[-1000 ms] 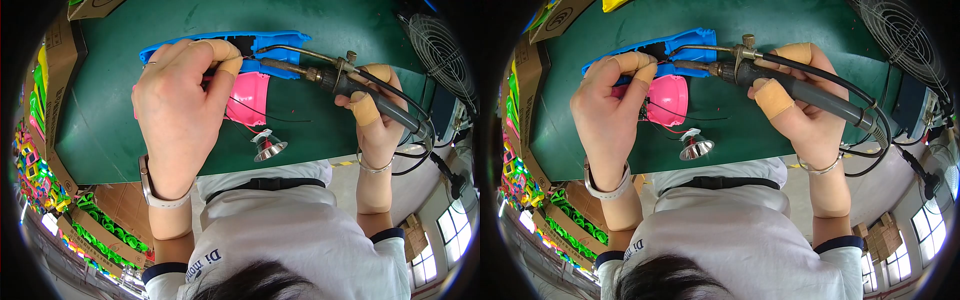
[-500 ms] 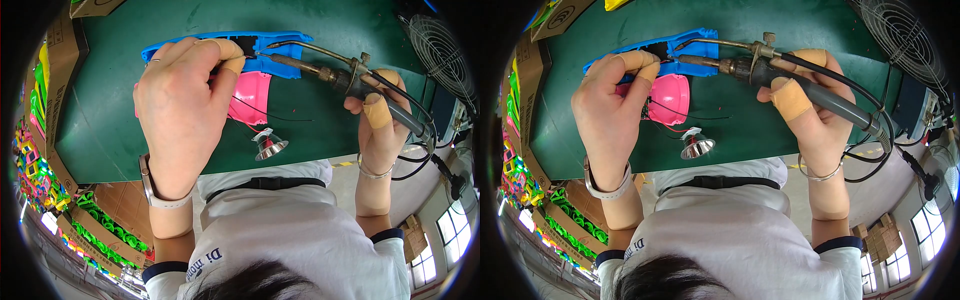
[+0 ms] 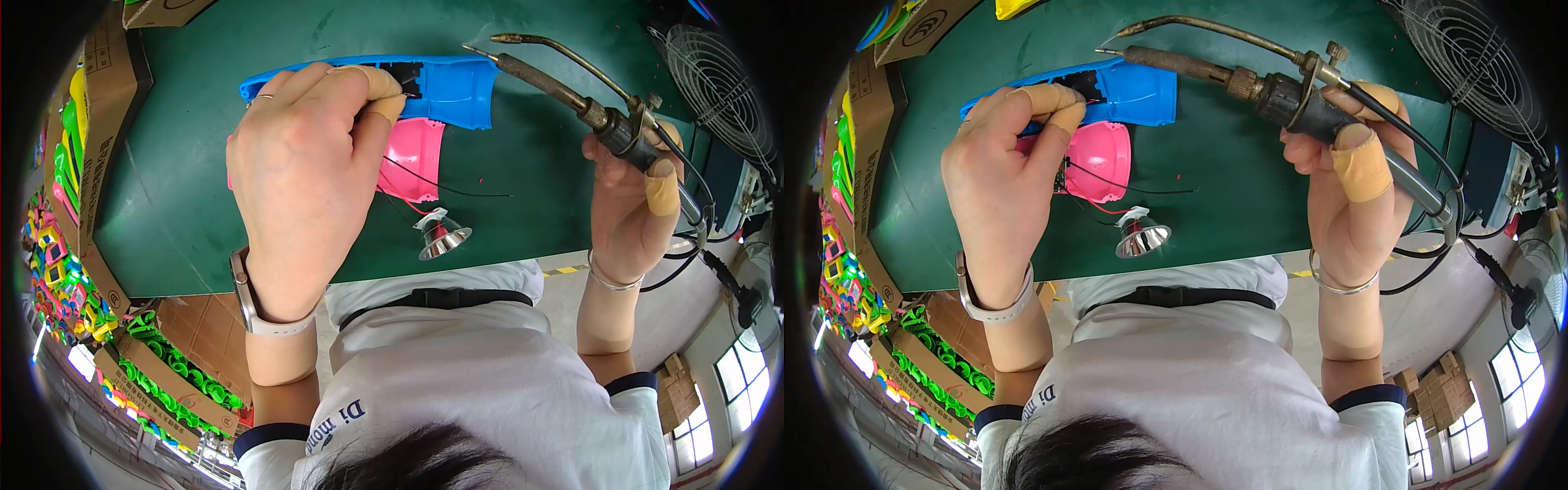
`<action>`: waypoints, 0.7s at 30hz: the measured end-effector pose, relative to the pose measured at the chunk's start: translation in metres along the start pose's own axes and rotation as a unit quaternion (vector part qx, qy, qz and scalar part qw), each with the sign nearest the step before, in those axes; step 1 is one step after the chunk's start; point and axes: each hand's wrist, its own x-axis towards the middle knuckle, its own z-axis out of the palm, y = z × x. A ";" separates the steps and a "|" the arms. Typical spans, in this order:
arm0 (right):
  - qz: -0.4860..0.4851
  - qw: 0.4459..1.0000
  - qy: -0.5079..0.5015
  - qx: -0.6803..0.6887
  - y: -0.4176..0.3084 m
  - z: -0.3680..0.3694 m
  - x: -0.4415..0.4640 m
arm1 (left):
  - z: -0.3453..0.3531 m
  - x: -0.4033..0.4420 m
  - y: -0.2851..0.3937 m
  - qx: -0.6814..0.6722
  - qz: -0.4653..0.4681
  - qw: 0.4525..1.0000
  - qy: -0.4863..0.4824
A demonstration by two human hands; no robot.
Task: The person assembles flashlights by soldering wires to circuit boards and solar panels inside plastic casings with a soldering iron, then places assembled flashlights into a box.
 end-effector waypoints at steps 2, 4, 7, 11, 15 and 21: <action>-0.001 1.000 0.001 0.000 0.002 0.000 0.000 | -0.001 0.000 0.001 0.002 0.002 1.000 0.000; -0.001 1.000 0.001 0.007 0.004 0.001 0.000 | -0.001 0.000 0.001 0.004 0.002 1.000 -0.001; 0.000 1.000 0.003 0.022 0.004 0.003 0.001 | -0.002 0.001 0.001 0.002 0.000 1.000 -0.006; -0.007 1.000 -0.006 0.024 0.004 0.004 0.003 | -0.002 0.001 0.001 0.001 -0.001 1.000 -0.012; 0.000 1.000 -0.001 0.025 0.003 0.003 0.003 | -0.005 -0.001 0.001 0.004 0.004 1.000 -0.027; -0.009 0.999 -0.001 0.041 0.001 0.000 0.002 | -0.015 -0.007 -0.005 -0.086 0.042 0.995 -0.030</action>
